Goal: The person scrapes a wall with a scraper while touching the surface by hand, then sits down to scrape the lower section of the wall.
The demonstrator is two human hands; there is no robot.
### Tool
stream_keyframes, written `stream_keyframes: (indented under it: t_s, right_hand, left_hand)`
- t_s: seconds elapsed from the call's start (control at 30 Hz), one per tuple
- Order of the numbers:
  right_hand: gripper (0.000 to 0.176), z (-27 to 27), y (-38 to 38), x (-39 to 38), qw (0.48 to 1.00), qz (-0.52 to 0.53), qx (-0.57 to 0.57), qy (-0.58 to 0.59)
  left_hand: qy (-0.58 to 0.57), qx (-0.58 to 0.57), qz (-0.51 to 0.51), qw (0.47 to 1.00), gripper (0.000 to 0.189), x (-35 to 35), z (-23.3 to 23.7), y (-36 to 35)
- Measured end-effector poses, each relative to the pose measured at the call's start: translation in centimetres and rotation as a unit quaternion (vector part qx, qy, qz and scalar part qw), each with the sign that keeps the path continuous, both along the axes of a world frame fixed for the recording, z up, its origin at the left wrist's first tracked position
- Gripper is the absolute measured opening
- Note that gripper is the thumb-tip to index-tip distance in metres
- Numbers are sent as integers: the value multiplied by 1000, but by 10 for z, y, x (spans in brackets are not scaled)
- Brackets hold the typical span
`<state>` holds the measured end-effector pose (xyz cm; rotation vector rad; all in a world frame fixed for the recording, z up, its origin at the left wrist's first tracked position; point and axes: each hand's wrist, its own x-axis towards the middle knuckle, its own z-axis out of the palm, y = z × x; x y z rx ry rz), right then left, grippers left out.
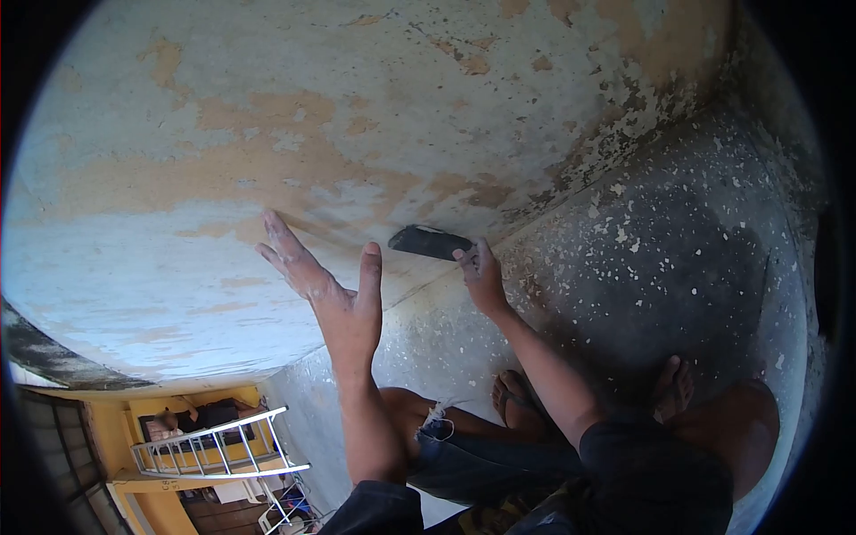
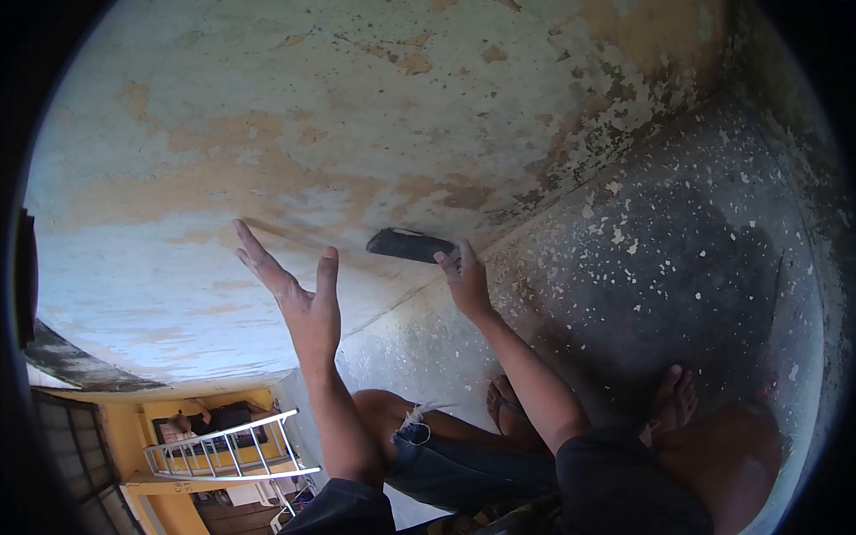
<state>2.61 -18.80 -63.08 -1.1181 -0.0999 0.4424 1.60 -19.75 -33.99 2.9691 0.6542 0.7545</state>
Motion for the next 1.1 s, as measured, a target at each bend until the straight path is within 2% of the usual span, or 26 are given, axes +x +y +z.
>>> stream_keyframes:
  t_s: [0.1, 0.17, 0.27, 0.37, 0.4, 0.47, 0.5, 0.53, 0.6, 0.67, 0.73, 0.83, 0.9, 1.0, 1.03, 1.1]
  right_hand:
    - [46, -37, 2, -14, 999, -30, -17, 38]
    - [47, -71, -2, -28, 985, -93, -147, 0]
    - [48, -70, -4, -34, 984, -101, -147, 23]
    - [46, -43, 14, -19, 989, -105, -94, -43]
    - [46, -26, 12, -11, 989, -104, -96, -43]
    - [43, 14, 1, 1, 1000, -9, -2, 6]
    - [41, 18, -2, 2, 1000, -22, 7, 1]
    - [41, 8, 2, -2, 1000, -19, 11, -1]
    - [41, -26, 8, -12, 986, -134, -89, -47]
    - [41, -58, -1, -21, 990, -118, -82, -7]
    - [41, -61, -3, -22, 991, -100, -77, 36]
    - [43, -41, 6, -13, 987, -125, -98, -25]
    - [43, 2, 0, -1, 998, -52, -29, -12]
    - [44, 21, -6, 7, 1000, -13, -6, 2]
    - [44, 5, 2, 3, 1000, -12, -3, 0]
    - [43, -50, 16, -13, 981, -154, -97, -69]
  left_hand:
    - [0, 5, 10, 1000, 101, -1, 0, 5]
    - [3, 6, 12, 1000, 101, -3, -1, 4]
    - [10, 2, 19, 1000, 101, -8, 2, 3]
    - [3, -5, 15, 1000, 100, -10, 1, 5]
    - [5, 4, 12, 1000, 100, -10, 0, 7]
    - [11, 18, 15, 1000, 99, -13, 0, 10]
    - [7, 34, 26, 999, 99, -12, -1, 12]
    - [1, 50, 35, 998, 99, -11, -2, 15]
    - [-11, 42, 34, 998, 101, -11, -8, 23]
    - [-19, 31, 29, 999, 103, -10, -12, 23]
    - [10, 56, 47, 997, 100, -10, -15, 21]
    - [17, 60, 38, 997, 100, -9, -17, 22]
    - [21, 60, 42, 997, 101, -6, -18, 21]
    - [25, 56, 48, 997, 101, -6, -18, 26]
    - [22, 45, 45, 998, 101, -5, -19, 27]
    - [25, 48, 46, 997, 101, -3, -20, 27]
